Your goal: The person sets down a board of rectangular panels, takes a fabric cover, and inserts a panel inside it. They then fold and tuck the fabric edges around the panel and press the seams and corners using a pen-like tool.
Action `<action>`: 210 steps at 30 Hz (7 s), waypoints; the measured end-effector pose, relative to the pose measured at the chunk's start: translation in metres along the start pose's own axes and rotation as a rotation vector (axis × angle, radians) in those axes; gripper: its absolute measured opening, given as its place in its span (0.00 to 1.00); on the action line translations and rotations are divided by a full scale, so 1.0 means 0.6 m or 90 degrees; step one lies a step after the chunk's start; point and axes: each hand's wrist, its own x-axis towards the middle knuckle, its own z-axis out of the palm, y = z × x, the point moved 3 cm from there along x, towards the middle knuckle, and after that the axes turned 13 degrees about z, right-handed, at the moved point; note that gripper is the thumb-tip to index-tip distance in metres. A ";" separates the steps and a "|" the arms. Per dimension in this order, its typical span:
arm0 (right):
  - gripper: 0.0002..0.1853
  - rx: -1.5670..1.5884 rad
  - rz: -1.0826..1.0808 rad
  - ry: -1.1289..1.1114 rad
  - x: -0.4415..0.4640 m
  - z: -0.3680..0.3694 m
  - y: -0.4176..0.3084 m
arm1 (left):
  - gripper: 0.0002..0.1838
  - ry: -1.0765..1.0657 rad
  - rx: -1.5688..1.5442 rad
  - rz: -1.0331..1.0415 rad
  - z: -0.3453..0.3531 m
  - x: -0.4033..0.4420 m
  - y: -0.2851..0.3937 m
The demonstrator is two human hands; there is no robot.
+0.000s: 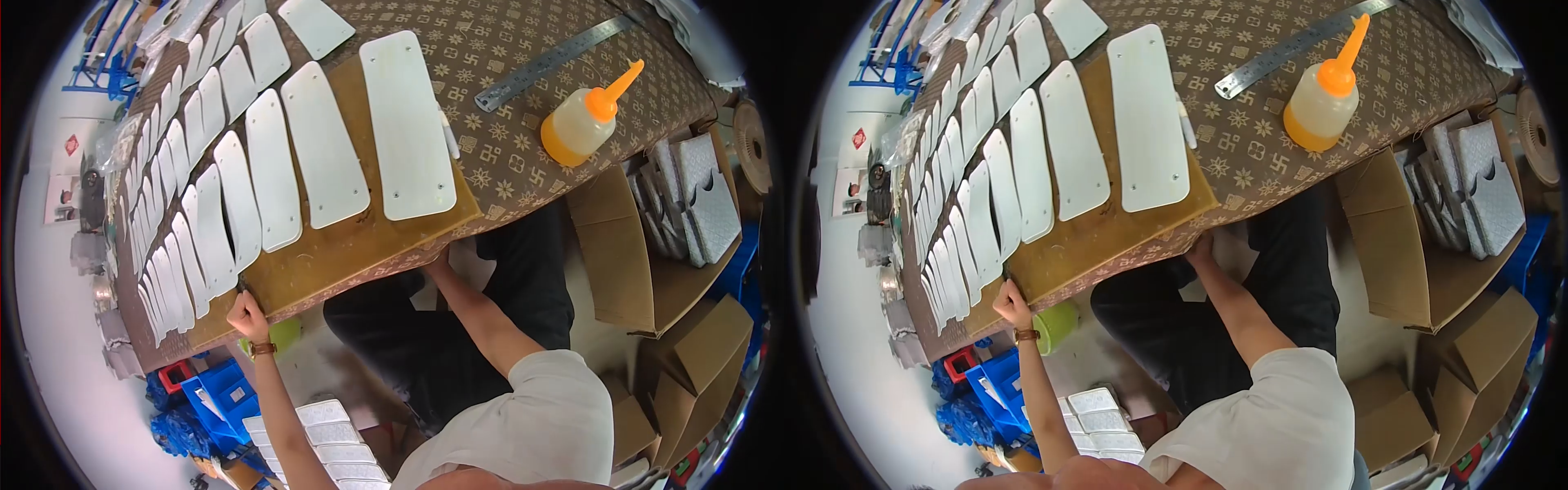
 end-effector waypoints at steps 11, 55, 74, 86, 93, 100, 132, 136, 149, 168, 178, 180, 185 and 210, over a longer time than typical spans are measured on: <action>0.22 -1.195 -0.158 0.226 -0.045 -0.037 -0.052 | 0.22 0.006 -0.009 -0.005 -0.008 -0.012 -0.007; 0.30 -1.037 -1.248 -0.049 -0.807 0.639 -0.151 | 0.13 0.112 0.087 0.007 -0.024 -0.021 0.012; 0.37 -0.979 -1.056 0.103 -0.874 0.622 -0.466 | 0.08 0.006 0.054 -0.083 -0.009 -0.048 -0.026; 0.33 -0.800 -1.204 0.382 -0.973 0.682 -0.754 | 0.10 0.081 -0.036 0.225 0.151 0.088 0.450; 0.38 -0.488 -1.103 0.039 -0.927 0.835 -0.938 | 0.06 0.030 0.157 0.279 0.215 0.109 0.434; 0.41 -0.463 -0.925 0.143 -0.898 0.925 -0.915 | 0.07 0.048 0.094 0.246 0.208 0.119 0.451; 0.33 -0.641 -1.521 0.599 -0.906 0.902 -1.047 | 0.11 0.163 0.402 1.175 0.225 0.149 0.340; 0.29 -0.756 -1.398 0.371 -0.904 0.905 -1.106 | 0.08 0.065 0.213 0.493 0.228 0.119 0.412; 0.24 -0.661 -1.640 0.138 -0.948 0.923 -0.800 | 0.07 0.041 0.089 0.097 0.229 0.104 0.418; 0.15 -0.731 -0.408 -0.162 -0.024 1.293 -0.298 | 0.17 -0.036 -0.087 0.343 0.267 0.564 0.311; 0.17 -0.514 -0.329 -0.202 0.027 1.355 -0.221 | 0.47 -0.068 -0.058 0.223 0.599 0.868 0.072; 0.22 -0.609 -0.347 -0.270 0.000 1.361 -0.188 | 0.51 -0.009 -0.044 0.225 0.632 0.889 0.058; 0.32 -0.574 -0.362 -0.367 0.001 1.350 -0.135 | 0.56 0.004 0.072 0.196 0.655 0.909 0.063; 0.17 -0.671 -0.554 -0.602 -0.340 1.340 -0.057 | 0.24 -0.044 -0.557 0.099 0.485 0.837 0.253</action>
